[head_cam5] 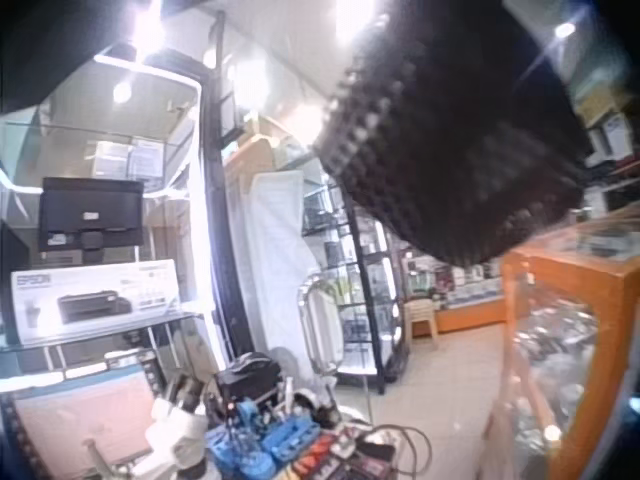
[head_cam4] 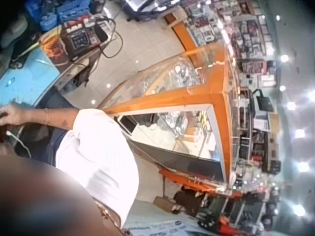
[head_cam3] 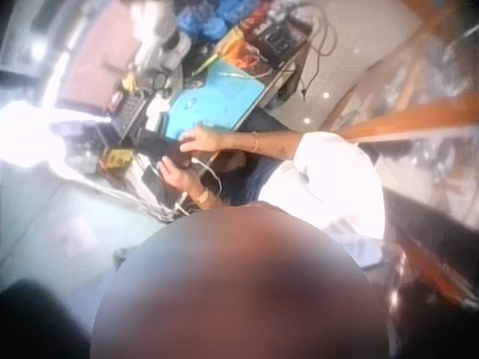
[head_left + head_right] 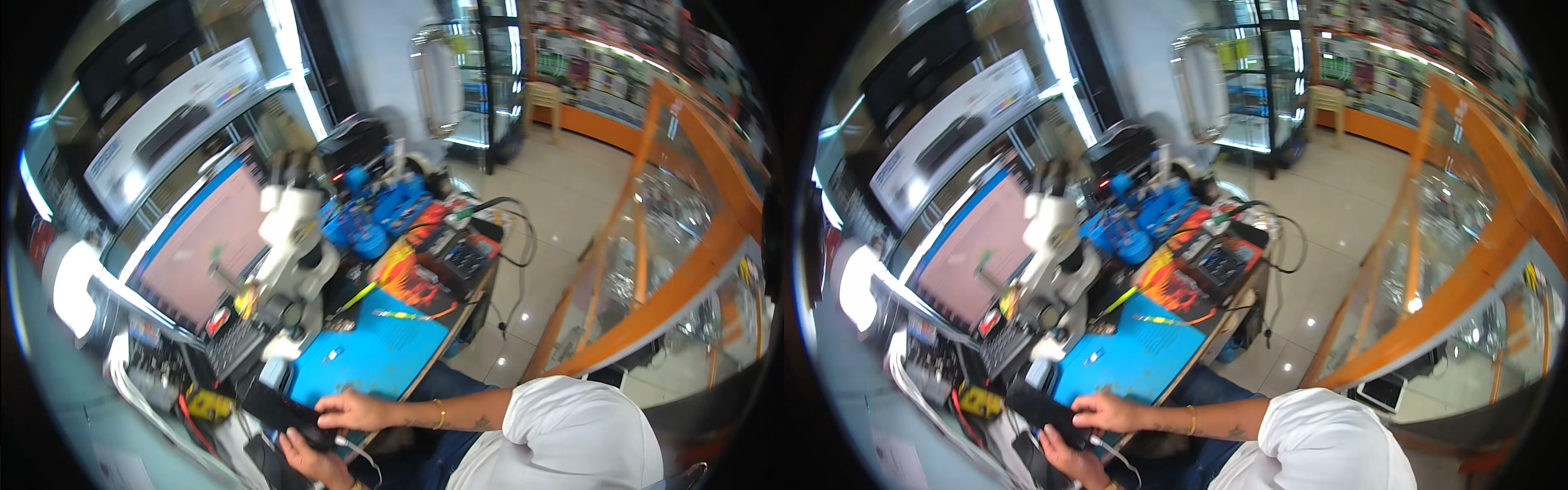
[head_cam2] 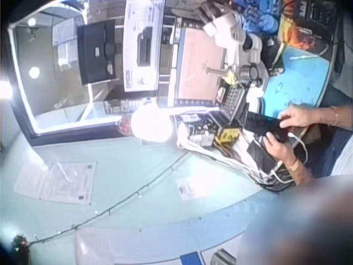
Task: The person works on a disassembled smartphone, using a screwdriver to manipulate internal components and a prying tool to separate the casing. They connect the device to a power source to test it, then continue to pry and adjust the phone's frame and screen assembly.
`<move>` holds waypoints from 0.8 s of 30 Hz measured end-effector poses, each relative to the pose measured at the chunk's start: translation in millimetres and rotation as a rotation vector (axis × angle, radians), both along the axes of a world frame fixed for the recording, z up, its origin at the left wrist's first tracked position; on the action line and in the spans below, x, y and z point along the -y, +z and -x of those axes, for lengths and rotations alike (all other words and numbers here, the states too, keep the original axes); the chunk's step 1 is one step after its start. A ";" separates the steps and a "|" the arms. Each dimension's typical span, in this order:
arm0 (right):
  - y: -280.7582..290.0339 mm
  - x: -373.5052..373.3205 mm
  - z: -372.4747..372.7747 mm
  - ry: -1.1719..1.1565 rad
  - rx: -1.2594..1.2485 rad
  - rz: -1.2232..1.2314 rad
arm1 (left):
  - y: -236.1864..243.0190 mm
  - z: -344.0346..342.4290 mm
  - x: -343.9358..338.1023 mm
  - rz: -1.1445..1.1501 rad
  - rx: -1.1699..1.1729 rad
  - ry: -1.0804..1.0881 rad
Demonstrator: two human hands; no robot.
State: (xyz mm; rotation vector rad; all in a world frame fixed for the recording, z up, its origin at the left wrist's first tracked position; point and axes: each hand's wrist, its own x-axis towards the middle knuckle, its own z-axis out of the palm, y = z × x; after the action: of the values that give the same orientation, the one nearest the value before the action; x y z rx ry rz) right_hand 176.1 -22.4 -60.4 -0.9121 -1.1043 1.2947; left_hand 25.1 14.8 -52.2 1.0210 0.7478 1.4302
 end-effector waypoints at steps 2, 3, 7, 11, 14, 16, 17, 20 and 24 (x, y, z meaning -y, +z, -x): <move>-5.0 2.3 -10.6 0.042 -0.051 -0.011 | 5.8 -2.6 7.0 -0.179 -0.392 0.052; -6.6 3.5 -14.9 0.037 -0.047 -0.022 | 0.5 3.7 6.1 -0.414 -0.788 0.145; -9.6 1.3 -12.2 0.036 -0.061 -0.044 | -2.7 2.5 2.8 -0.525 -0.740 0.173; -7.5 -8.3 -8.2 0.008 -0.022 -0.033 | 4.4 6.5 2.6 -0.455 -0.790 0.159; 2.7 -17.2 -12.4 0.058 -0.012 0.019 | 12.0 8.7 4.3 -0.405 -0.783 0.151; 4.8 -19.7 -23.6 0.061 0.078 0.001 | 1.5 8.4 -1.5 -0.402 -0.796 0.146; 5.5 -19.3 -22.1 0.008 0.102 -0.045 | -2.1 9.4 0.2 -0.417 -0.815 0.144; 13.4 -10.8 -27.4 -0.099 0.194 -0.087 | -6.0 2.7 -0.9 -0.448 -0.854 0.135; 6.8 -8.1 -11.7 -0.237 0.377 -0.196 | -6.7 19.3 -2.2 -0.469 -0.923 0.165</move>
State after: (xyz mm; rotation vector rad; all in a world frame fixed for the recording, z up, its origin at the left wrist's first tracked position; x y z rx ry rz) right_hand 187.8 -14.4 -53.6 -1.1275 -1.3407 0.8232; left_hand 5.9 17.0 -58.9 2.0854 1.1901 1.2606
